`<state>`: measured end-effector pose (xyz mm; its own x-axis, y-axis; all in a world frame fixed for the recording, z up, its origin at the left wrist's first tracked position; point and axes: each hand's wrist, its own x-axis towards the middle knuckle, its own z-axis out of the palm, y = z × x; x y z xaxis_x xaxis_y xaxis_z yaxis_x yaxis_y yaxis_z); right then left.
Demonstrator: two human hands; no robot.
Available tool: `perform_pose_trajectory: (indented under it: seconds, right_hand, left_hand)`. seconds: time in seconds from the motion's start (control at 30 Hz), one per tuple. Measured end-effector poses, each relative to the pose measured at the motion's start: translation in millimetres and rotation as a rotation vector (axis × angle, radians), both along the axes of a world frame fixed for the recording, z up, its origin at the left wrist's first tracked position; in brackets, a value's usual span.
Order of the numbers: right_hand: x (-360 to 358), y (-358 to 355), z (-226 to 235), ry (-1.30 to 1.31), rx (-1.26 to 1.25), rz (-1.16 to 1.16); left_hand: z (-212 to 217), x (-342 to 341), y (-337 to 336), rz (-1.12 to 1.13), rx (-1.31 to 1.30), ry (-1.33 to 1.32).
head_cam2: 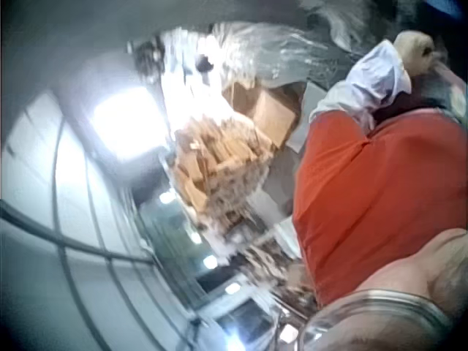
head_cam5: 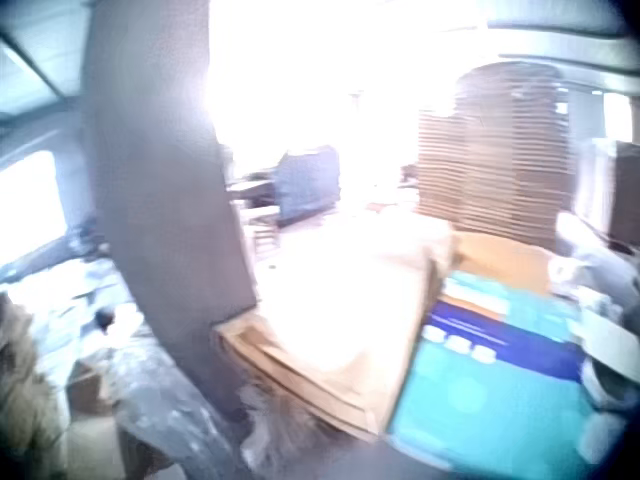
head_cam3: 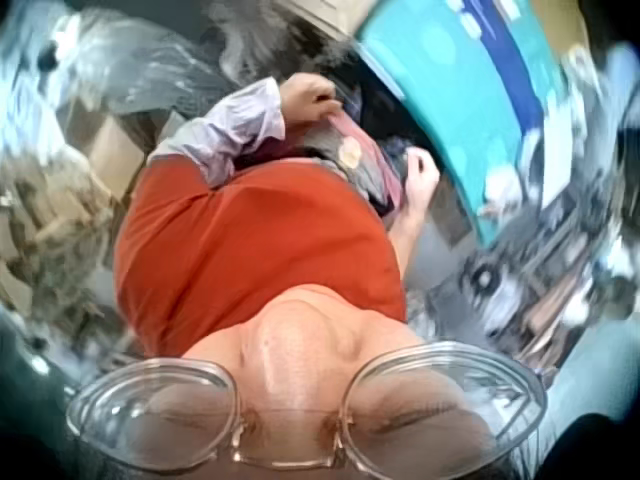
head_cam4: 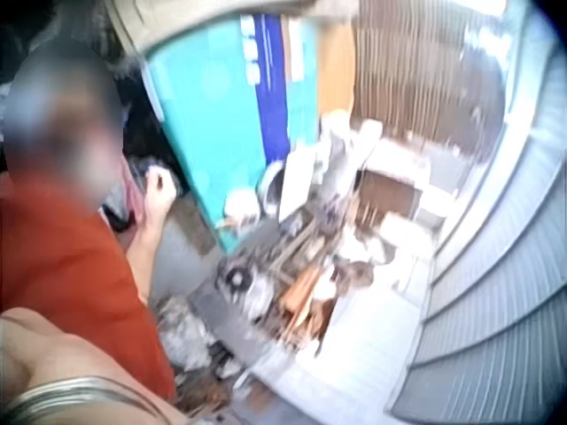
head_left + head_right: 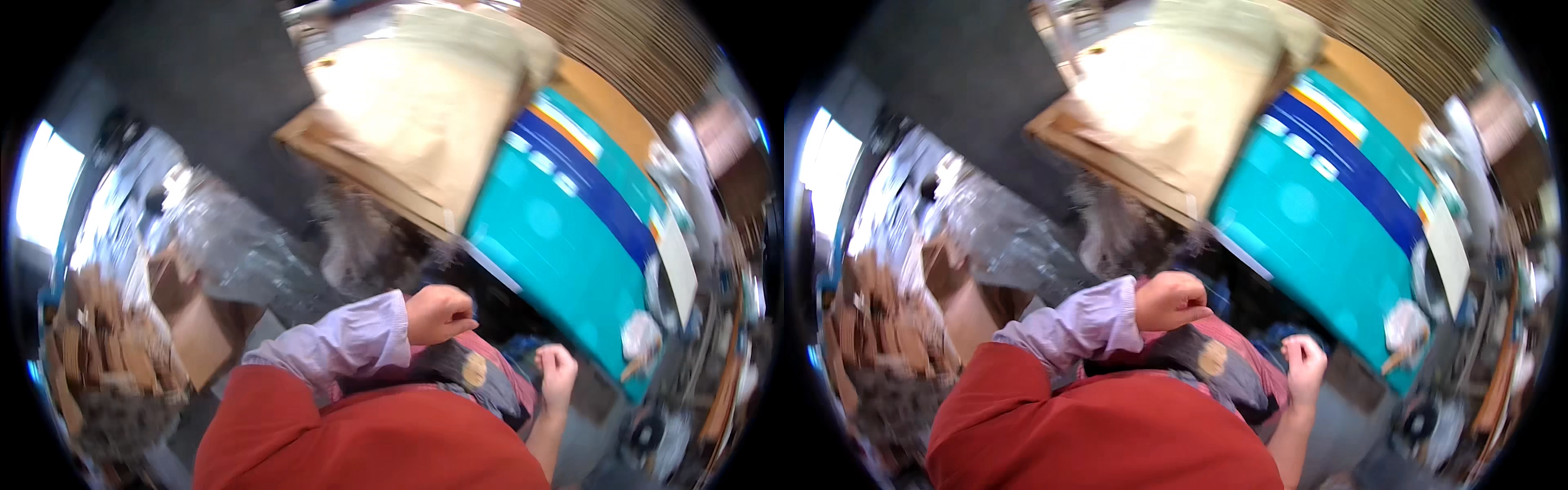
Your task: The person repeatedly ties bundles of flat brown paper bags with white string. They gather the bags, wrap the string around the bundle, and tie a knot. The person then stacks the tied bundles on the table.
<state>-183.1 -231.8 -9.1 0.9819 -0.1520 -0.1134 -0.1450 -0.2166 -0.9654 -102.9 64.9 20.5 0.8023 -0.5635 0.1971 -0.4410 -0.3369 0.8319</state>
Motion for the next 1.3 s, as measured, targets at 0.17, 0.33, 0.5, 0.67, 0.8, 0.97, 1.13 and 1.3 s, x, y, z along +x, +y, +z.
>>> perform_pose_trajectory:
  seconds: [0.17, 0.33, 0.5, 0.67, 0.8, 0.97, 1.13, 1.3]
  right_hand:
    - [16.7, 16.4, -4.6, 0.088, -0.231, 0.219]
    - [54.9, 45.6, 22.4, 0.025, -0.387, 0.423]
    - [71.2, 76.9, 43.4, -0.002, -0.534, 0.562]
    - [70.5, 111.2, 65.6, 0.089, -0.644, 0.676]
    - [75.8, 132.0, 64.5, 0.132, -0.670, 0.648]
    - [79.5, 162.3, 64.7, 0.116, -0.753, 0.738]
    - [84.8, 182.1, 67.3, 0.167, -0.798, 0.788]
    - [93.4, 207.1, 62.2, 0.138, -0.800, 0.872]
  left_hand:
    - [-103.5, -60.2, 122.1, 0.843, 0.152, 0.337]
    - [-215.4, -93.9, 267.6, 1.809, -0.296, 0.452]
    - [-262.5, -71.6, 384.6, 2.005, -0.417, 0.450]
    - [-340.3, -81.3, 477.2, 2.023, -0.592, 0.688]
    - [-360.5, -47.2, 498.1, 1.955, -0.651, 0.866]
    - [-366.9, -23.3, 515.4, 1.971, -0.588, 0.934]
    - [-374.1, -33.7, 508.2, 2.078, -0.425, 0.852]
    - [-343.3, -42.0, 468.2, 2.136, -0.410, 0.432]
